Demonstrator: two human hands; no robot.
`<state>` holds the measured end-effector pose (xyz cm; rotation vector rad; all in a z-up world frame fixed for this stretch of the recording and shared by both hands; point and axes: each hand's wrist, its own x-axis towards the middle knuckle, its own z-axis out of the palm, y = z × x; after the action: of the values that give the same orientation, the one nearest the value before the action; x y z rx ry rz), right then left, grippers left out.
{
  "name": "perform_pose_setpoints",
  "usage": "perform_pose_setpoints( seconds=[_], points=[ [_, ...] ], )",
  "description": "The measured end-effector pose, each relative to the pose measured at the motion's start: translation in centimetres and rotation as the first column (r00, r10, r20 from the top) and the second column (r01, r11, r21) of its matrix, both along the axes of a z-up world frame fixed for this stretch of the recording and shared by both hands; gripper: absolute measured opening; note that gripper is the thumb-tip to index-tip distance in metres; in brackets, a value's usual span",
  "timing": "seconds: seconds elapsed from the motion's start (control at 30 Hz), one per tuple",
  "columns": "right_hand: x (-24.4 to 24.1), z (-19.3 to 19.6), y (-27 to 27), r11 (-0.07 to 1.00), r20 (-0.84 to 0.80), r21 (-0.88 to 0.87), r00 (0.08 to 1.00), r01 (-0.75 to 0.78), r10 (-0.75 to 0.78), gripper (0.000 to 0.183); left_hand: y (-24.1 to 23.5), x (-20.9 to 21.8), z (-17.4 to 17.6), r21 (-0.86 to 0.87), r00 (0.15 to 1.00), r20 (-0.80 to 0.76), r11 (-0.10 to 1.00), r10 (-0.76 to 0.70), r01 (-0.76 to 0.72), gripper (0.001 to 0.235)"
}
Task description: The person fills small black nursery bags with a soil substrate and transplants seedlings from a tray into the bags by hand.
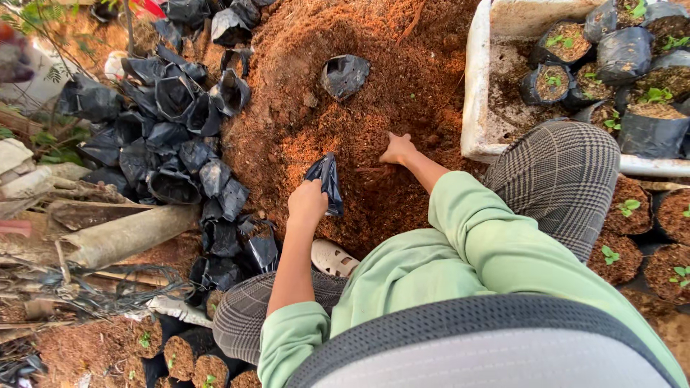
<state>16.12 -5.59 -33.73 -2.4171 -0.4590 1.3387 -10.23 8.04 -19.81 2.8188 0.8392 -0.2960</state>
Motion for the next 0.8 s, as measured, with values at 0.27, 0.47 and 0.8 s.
perform_pose_setpoints(
  seconds=[0.27, 0.47, 0.8],
  points=[
    [1.0, 1.1, -0.5, 0.731, -0.488, 0.314, 0.763, 0.606, -0.424, 0.051, -2.0, 3.3, -0.1, 0.061, 0.969, -0.239, 0.995, -0.056, 0.073, 0.03],
    [-1.9, 9.9, 2.6, 0.518, -0.885, 0.338, 0.453, 0.786, -0.11, 0.018, -2.7, 4.1, 0.1, -0.047, 0.996, -0.049, 0.997, -0.07, 0.068, 0.025],
    [-6.9, 3.0, 7.4, 0.821, -0.083, 0.491, 0.923, -0.291, 0.377, 0.011, -0.2, 2.1, 4.5, -0.416, 0.964, 0.262, 0.907, 0.052, 0.064, 0.022]
  ],
)
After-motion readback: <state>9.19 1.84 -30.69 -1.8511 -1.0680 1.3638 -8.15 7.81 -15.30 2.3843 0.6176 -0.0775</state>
